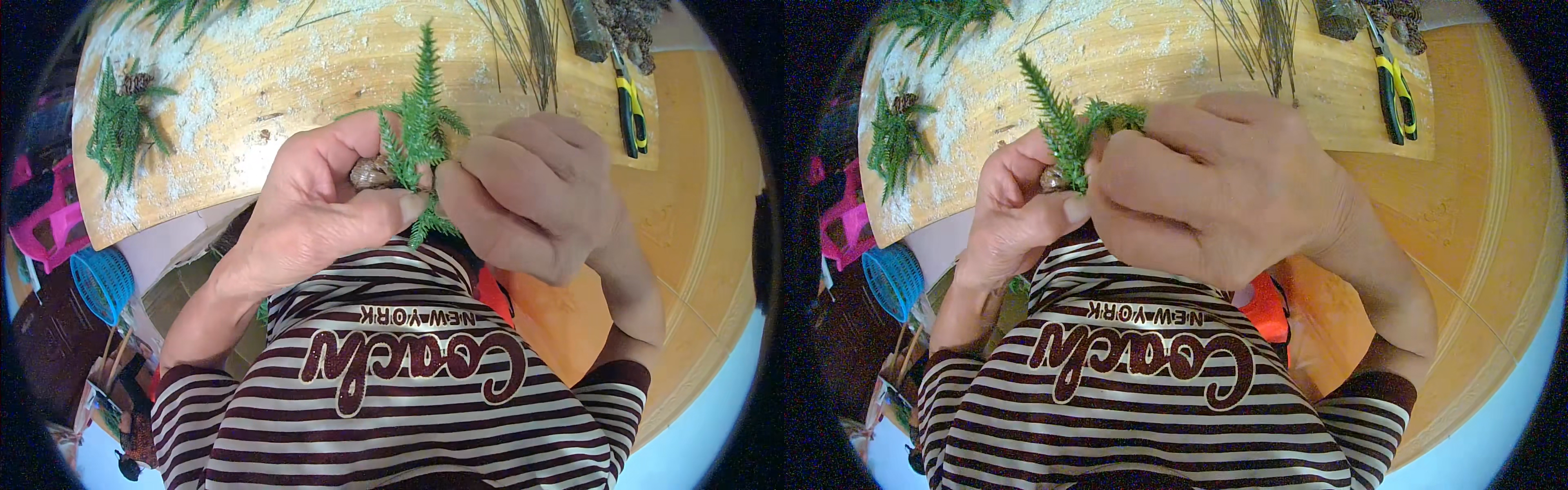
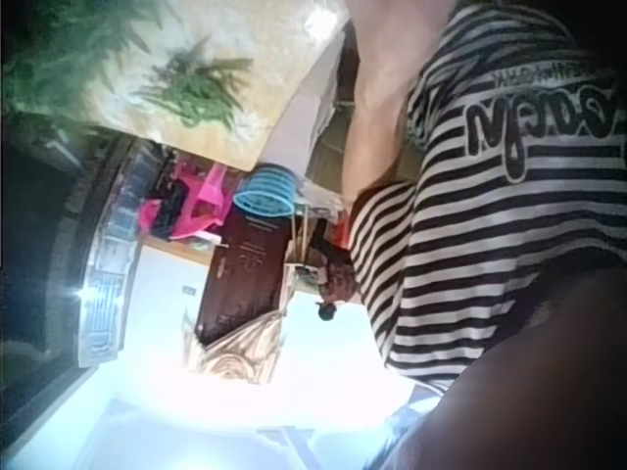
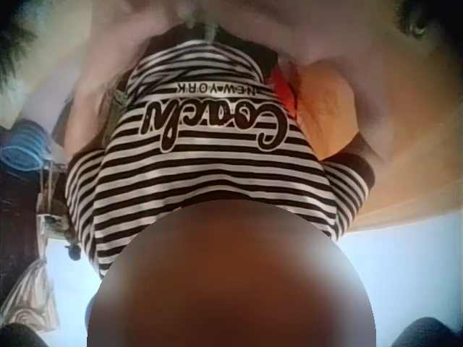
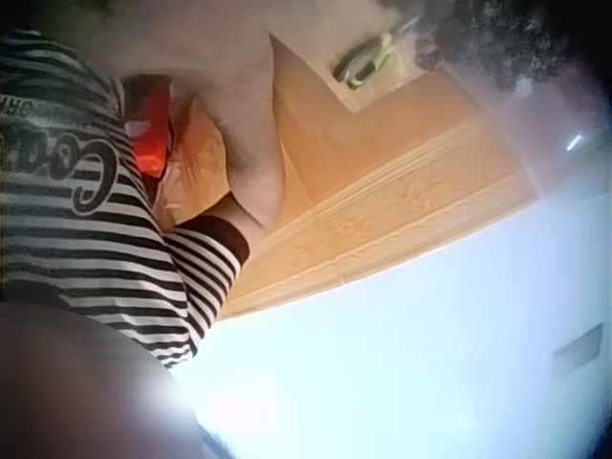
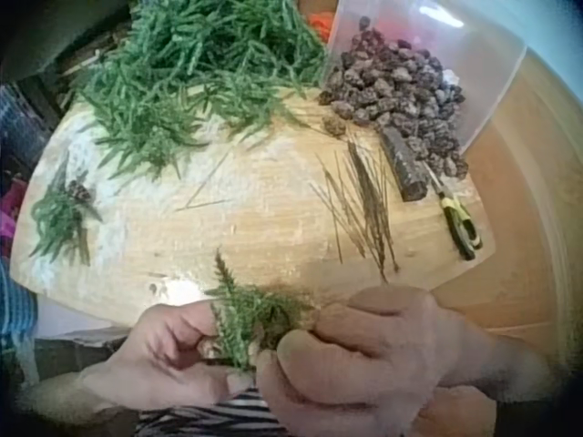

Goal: Attaching pinecones to artificial evergreen branches using wire and pliers.

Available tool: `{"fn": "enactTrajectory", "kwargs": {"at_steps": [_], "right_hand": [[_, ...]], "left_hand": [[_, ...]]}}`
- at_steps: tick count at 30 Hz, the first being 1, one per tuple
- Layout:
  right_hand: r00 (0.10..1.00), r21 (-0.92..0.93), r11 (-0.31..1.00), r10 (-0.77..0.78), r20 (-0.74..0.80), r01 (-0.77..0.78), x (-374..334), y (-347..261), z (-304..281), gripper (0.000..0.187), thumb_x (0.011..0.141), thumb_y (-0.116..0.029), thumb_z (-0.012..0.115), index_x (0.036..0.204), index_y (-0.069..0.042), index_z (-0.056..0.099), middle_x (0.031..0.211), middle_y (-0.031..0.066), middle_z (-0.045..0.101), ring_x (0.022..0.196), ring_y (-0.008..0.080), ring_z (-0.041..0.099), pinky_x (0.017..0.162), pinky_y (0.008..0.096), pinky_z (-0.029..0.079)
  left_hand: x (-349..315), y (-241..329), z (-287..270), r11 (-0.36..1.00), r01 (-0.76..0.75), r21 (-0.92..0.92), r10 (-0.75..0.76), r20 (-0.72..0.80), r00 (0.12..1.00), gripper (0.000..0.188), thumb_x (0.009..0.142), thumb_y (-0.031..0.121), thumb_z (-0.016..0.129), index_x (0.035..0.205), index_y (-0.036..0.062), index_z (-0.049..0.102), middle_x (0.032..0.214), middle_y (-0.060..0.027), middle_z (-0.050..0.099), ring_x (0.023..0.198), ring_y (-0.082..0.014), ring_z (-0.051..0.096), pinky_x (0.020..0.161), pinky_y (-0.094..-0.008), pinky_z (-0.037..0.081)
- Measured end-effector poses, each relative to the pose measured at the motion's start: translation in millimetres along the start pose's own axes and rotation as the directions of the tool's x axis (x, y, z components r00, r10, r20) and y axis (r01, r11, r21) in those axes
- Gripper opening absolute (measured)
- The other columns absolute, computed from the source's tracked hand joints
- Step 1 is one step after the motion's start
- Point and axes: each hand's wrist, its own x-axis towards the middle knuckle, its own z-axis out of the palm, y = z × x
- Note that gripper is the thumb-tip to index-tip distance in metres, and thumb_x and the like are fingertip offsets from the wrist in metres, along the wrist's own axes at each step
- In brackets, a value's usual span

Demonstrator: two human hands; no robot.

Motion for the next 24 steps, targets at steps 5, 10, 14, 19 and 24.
{"fn": "enactTrajectory", "kwargs": {"at_steps": [5, 10, 14, 19, 24], "right_hand": [[0.948, 0.037, 0.960, 0.269, 0.173, -0.279, 6.2, -7.2, -4.4, 0.023, 0.071, -0.004, 0.064, 0.093, -0.002, 0.061, 0.086, 0.0103, 0.058, 0.071, 0.0201, 0.057, 0.060, 0.0246, 0.044], [0.702, 0.498, 0.529, 0.660, 0.268, -0.687, 9.7, -16.4, 10.6, 0.014, 0.082, -0.005, 0.058, 0.095, -0.001, 0.060, 0.085, 0.0103, 0.057, 0.071, 0.0171, 0.053, 0.064, 0.0225, 0.041], [0.336, 0.629, -0.248, 0.673, 0.659, -0.736, 18.3, -11.6, -5.3, 0.012, 0.088, -0.007, 0.053, 0.096, 0.000, 0.060, 0.084, 0.0095, 0.055, 0.065, 0.0141, 0.048, 0.060, 0.0231, 0.039], [0.747, 0.569, 0.567, 0.651, 0.135, -0.596, 3.3, -1.2, -9.6, 0.014, 0.084, -0.005, 0.057, 0.096, 0.000, 0.060, 0.079, 0.0065, 0.053, 0.061, 0.0151, 0.045, 0.054, 0.0245, 0.038], [0.931, 0.211, 0.913, 0.363, -0.029, -0.349, 4.6, 7.5, -12.1, 0.019, 0.076, -0.007, 0.062, 0.094, -0.003, 0.062, 0.076, 0.0057, 0.050, 0.059, 0.0182, 0.050, 0.048, 0.0266, 0.039]], "left_hand": [[5.8, -4.0, -15.7, 0.418, -0.453, 0.788, 0.493, 0.222, 0.841, 0.024, 0.074, 0.000, 0.060, 0.097, -0.0041, 0.055, 0.095, -0.0070, 0.053, 0.090, -0.0143, 0.050, 0.082, -0.0268, 0.040], [12.8, -5.4, -18.4, 0.330, -0.479, 0.813, 0.580, 0.226, 0.783, 0.015, 0.076, 0.001, 0.059, 0.089, -0.0022, 0.053, 0.088, -0.0058, 0.047, 0.084, -0.0132, 0.044, 0.075, -0.0252, 0.038], [10.5, -1.8, -14.0, 0.578, -0.369, 0.728, 0.484, 0.058, 0.873, 0.020, 0.076, 0.000, 0.060, 0.095, -0.0024, 0.054, 0.091, -0.0056, 0.049, 0.088, -0.0137, 0.047, 0.080, -0.0245, 0.039], [10.6, 8.7, -8.3, 0.915, -0.175, 0.362, 0.211, -0.060, 0.976, 0.023, 0.077, -0.002, 0.060, 0.100, -0.0029, 0.054, 0.092, -0.0021, 0.052, 0.086, -0.0104, 0.049, 0.081, -0.0232, 0.040], [13.4, 14.5, -3.7, 0.988, -0.110, 0.111, 0.112, -0.010, 0.994, 0.022, 0.079, -0.005, 0.059, 0.100, -0.0002, 0.056, 0.093, 0.0012, 0.055, 0.083, -0.0041, 0.048, 0.074, -0.0188, 0.039]]}}
